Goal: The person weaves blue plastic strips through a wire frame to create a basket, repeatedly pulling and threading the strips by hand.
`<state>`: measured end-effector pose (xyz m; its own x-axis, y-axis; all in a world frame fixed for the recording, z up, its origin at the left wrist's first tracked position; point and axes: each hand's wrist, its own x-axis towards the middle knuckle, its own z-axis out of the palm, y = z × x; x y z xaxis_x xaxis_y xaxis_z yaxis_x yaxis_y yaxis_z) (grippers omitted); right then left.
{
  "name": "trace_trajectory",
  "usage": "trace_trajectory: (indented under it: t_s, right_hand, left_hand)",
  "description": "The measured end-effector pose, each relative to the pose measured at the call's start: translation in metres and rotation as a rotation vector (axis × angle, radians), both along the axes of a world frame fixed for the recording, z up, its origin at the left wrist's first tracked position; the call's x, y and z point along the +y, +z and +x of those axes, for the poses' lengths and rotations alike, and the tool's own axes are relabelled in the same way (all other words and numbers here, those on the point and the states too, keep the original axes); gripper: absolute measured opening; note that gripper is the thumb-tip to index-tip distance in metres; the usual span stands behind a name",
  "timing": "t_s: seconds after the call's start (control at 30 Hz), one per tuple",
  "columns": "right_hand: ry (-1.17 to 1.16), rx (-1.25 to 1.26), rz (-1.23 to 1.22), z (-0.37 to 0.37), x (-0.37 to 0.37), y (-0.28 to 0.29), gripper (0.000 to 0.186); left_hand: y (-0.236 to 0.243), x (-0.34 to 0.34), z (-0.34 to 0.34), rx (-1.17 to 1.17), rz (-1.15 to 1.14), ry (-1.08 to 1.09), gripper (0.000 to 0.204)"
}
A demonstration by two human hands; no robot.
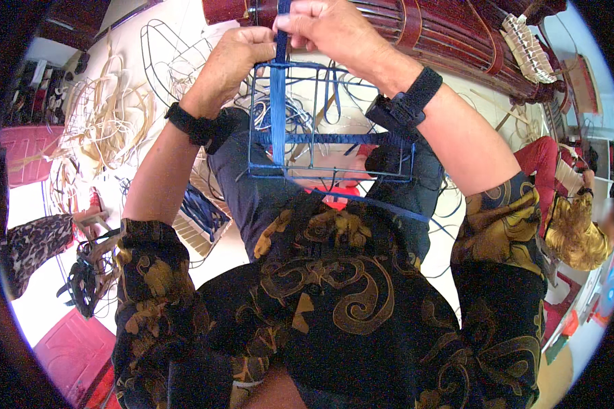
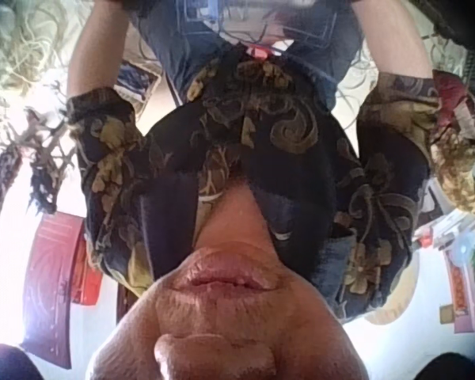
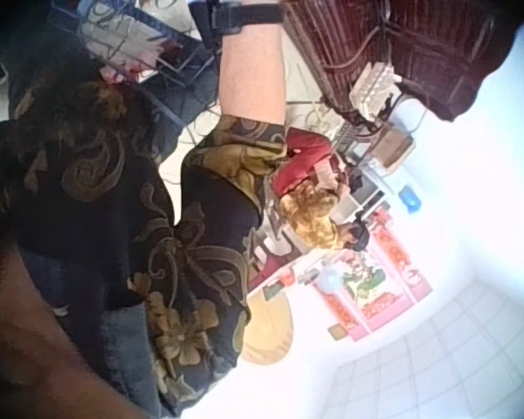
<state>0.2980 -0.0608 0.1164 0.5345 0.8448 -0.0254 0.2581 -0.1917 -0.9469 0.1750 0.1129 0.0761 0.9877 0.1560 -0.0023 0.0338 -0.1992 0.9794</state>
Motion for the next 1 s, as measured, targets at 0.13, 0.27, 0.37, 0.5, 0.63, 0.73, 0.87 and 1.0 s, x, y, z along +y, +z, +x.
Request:
trace_trajectory:
  t_s: [0.13, 0.27, 0.37, 0.5, 0.63, 0.73, 0.87, 1.0]
  right_hand:
    - [-0.062, 0.267, 0.569, 0.026, 0.022, 0.082, 0.019]
    - [-0.01, 0.519, 0.405, 0.08, 0.009, 0.147, 0.022]
    - [-0.129, 0.266, 0.365, 0.052, 0.023, 0.138, 0.015]
    - [0.1, -0.027, -0.059, 0.038, 0.025, 0.088, 0.018]
    - [0.195, -0.16, -0.287, 0.019, 0.002, 0.025, 0.021]
    - [0.121, -0.124, -0.232, -0.002, 0.005, 0.009, 0.024]
    - [0.046, -0.154, -0.173, 0.0, 0.01, -0.005, 0.019]
    - [0.019, -0.197, -0.241, 0.0, 0.004, 0.018, 0.019]
  left_hand:
    - [0.001, 0.01, -0.01, 0.045, -0.021, -0.008, 0.014]
    - [0.011, 0.006, 0.007, 0.048, -0.11, -0.111, 0.015]
    - [0.006, 0.003, 0.009, 0.073, -0.171, -0.034, 0.013]
    - [-0.001, 0.01, -0.003, 0.088, -0.211, 0.043, 0.014]
    - [0.003, 0.004, 0.006, 0.09, -0.183, 0.022, 0.016]
    - [0.007, 0.002, 0.002, 0.092, -0.2, 0.061, 0.017]
    - [0.001, 0.003, 0.002, 0.11, -0.184, 0.111, 0.019]
    - [0.01, -0.001, 0.003, 0.128, -0.12, 0.126, 0.017]
